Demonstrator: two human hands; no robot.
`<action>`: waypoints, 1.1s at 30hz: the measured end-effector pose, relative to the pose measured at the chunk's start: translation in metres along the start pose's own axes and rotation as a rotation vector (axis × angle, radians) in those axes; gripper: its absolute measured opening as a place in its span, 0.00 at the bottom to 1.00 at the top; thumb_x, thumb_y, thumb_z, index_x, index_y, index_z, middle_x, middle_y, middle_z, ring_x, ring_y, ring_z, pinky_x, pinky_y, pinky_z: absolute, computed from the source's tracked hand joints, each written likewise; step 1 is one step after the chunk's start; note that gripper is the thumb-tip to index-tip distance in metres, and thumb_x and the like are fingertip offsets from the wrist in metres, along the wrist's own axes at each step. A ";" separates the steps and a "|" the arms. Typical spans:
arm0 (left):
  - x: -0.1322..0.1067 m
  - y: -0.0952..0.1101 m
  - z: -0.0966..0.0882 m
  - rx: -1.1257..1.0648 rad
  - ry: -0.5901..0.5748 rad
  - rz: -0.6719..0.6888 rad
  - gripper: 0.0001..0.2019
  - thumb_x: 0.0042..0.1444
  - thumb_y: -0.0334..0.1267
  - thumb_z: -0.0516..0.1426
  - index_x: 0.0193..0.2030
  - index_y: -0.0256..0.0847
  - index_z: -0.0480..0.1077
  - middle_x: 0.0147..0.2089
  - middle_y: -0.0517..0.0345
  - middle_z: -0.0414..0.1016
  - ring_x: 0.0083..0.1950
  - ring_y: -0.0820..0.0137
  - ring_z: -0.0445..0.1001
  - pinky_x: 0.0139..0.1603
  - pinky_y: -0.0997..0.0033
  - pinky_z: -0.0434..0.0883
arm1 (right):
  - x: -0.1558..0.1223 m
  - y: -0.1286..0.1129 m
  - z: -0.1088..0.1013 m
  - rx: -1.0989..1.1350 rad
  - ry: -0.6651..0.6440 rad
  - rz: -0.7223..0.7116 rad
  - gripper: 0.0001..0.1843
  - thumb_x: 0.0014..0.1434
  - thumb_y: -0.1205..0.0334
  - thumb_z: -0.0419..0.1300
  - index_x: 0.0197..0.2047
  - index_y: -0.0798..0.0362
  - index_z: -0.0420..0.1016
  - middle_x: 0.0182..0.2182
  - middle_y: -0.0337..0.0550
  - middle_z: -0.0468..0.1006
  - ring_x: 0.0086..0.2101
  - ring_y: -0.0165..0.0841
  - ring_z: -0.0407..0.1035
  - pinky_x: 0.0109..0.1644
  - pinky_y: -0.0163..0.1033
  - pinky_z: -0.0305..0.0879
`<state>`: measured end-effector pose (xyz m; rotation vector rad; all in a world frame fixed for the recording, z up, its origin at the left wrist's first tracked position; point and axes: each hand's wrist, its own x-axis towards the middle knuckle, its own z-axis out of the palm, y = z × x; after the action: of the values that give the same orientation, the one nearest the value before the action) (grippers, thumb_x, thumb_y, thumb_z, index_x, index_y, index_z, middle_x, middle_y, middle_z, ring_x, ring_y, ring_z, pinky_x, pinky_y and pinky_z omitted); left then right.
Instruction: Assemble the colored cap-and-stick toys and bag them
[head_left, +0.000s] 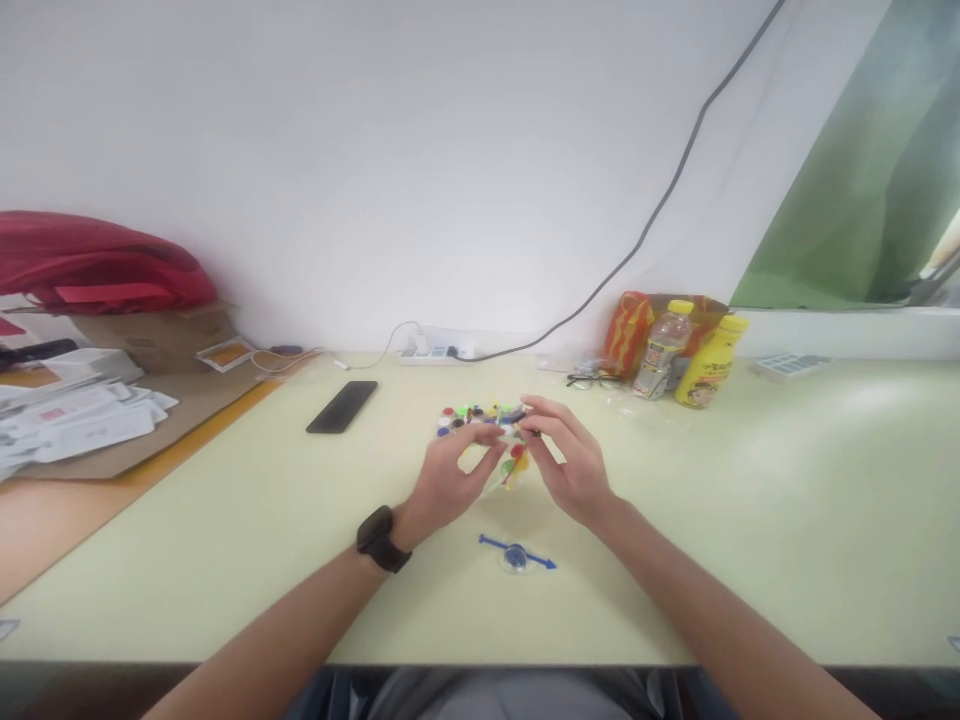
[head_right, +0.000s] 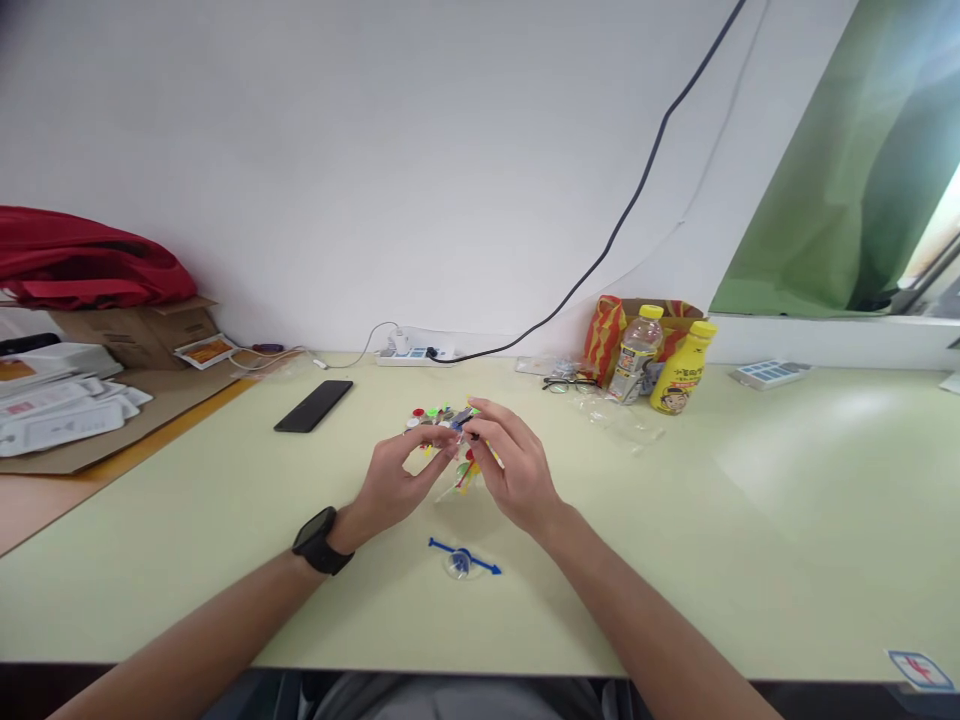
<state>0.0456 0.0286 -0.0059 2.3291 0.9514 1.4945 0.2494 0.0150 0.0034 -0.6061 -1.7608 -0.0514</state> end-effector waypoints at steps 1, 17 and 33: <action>-0.001 0.000 0.002 0.008 0.007 0.000 0.06 0.68 0.38 0.62 0.49 0.43 0.78 0.45 0.55 0.86 0.44 0.65 0.85 0.50 0.65 0.81 | -0.001 0.000 0.001 -0.011 -0.005 -0.004 0.13 0.71 0.72 0.58 0.53 0.46 0.76 0.56 0.52 0.78 0.57 0.42 0.75 0.61 0.51 0.75; -0.006 -0.002 0.005 0.018 -0.013 -0.078 0.10 0.71 0.39 0.59 0.55 0.49 0.78 0.53 0.59 0.85 0.53 0.62 0.85 0.57 0.62 0.81 | 0.002 -0.007 0.001 0.016 0.042 0.124 0.10 0.73 0.66 0.56 0.49 0.47 0.78 0.55 0.51 0.73 0.59 0.43 0.69 0.64 0.56 0.68; -0.004 0.000 0.006 -0.003 -0.026 0.012 0.06 0.70 0.38 0.60 0.51 0.45 0.78 0.48 0.55 0.86 0.49 0.63 0.85 0.53 0.63 0.80 | 0.000 -0.008 0.000 -0.082 0.040 0.114 0.10 0.73 0.65 0.55 0.47 0.47 0.78 0.51 0.51 0.74 0.55 0.44 0.69 0.61 0.56 0.68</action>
<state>0.0496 0.0269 -0.0120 2.3509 0.9298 1.4657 0.2456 0.0079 0.0053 -0.7591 -1.6885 -0.0560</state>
